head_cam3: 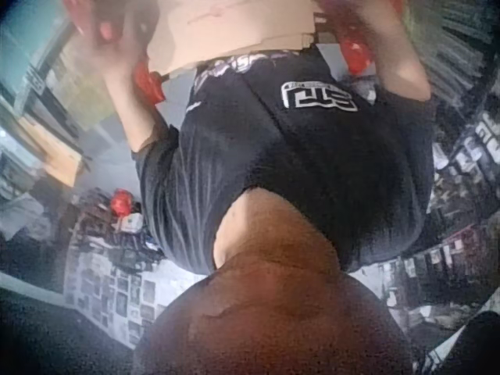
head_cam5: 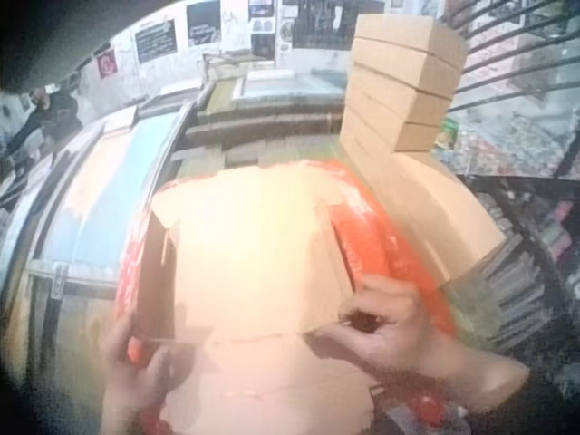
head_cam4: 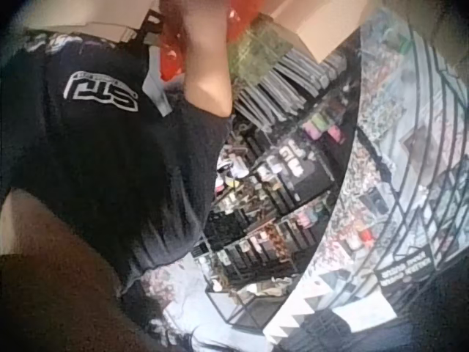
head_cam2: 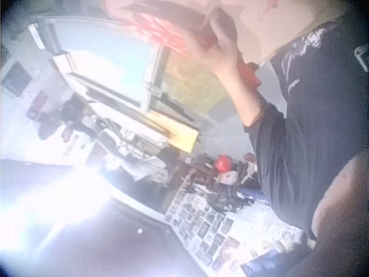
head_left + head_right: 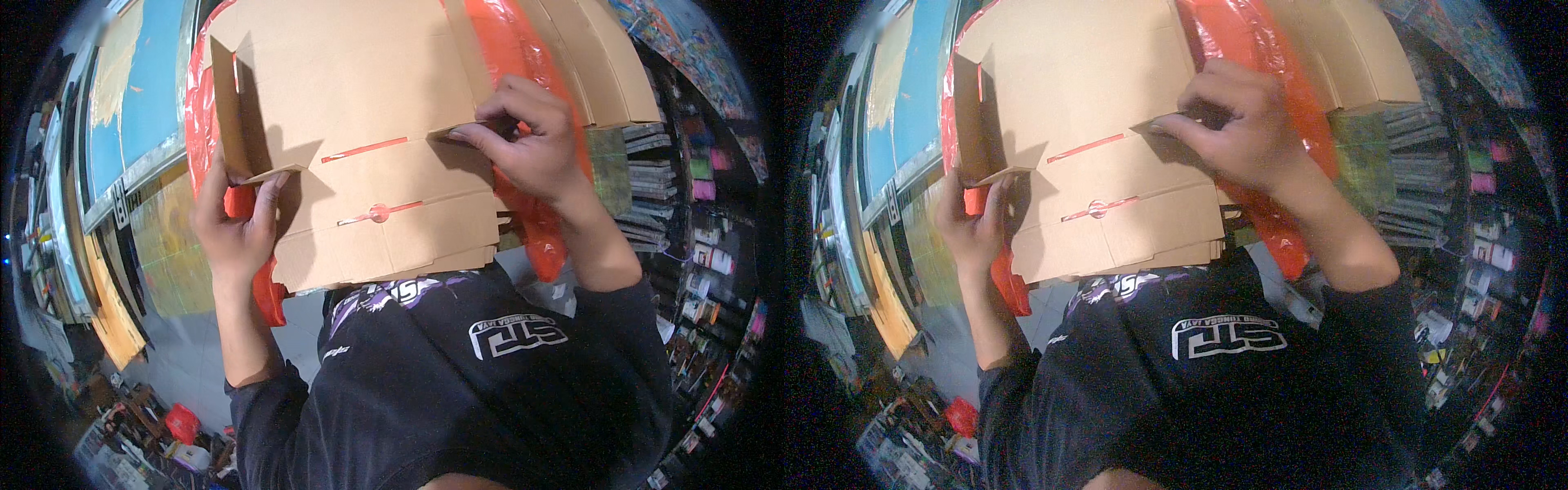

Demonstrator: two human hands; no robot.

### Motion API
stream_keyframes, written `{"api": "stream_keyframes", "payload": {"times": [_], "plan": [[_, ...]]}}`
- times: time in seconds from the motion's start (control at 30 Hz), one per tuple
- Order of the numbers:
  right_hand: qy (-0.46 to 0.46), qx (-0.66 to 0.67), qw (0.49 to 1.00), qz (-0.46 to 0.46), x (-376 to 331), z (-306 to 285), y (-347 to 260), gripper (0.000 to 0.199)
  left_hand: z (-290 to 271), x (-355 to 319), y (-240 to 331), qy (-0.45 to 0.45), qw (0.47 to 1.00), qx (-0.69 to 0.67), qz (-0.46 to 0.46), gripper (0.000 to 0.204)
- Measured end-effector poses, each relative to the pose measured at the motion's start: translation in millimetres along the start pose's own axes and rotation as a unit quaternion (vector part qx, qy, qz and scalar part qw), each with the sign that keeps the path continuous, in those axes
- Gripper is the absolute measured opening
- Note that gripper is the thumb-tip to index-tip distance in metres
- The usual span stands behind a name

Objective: The person repeatedly folds flat cardboard pieces into small boxes by hand, tucking flaps and locking tabs, then stacks the finished boxes on a counter. The person handles a red plastic bag and a stack of completed boxes during the process.

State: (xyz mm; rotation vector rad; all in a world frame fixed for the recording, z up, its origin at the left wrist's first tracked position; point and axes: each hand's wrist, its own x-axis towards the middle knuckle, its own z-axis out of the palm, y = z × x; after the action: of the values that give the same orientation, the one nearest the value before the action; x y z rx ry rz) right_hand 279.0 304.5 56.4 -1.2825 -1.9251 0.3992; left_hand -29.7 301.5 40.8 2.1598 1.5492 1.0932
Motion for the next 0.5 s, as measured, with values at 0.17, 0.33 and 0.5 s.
{"api": "stream_keyframes", "payload": {"times": [0.17, 0.33, 0.5], "plan": [[-0.01, -0.004, 1.0, -0.006, -2.4, -0.3, -0.6, 0.022, 5.1, 0.7, 3.7, 0.027, 0.998, -0.048, -0.005, 0.031], [-0.017, -0.011, 1.0, -0.014, -2.2, -1.2, -3.0, 0.02, 4.6, -1.4, 2.2, 0.001, 1.0, 0.004, 0.027, 0.026], [-0.014, -0.014, 0.999, -0.032, -1.4, 0.5, -3.1, 0.018, 3.3, -1.7, 5.7, -0.036, 0.999, -0.018, 0.001, 0.02]]}}
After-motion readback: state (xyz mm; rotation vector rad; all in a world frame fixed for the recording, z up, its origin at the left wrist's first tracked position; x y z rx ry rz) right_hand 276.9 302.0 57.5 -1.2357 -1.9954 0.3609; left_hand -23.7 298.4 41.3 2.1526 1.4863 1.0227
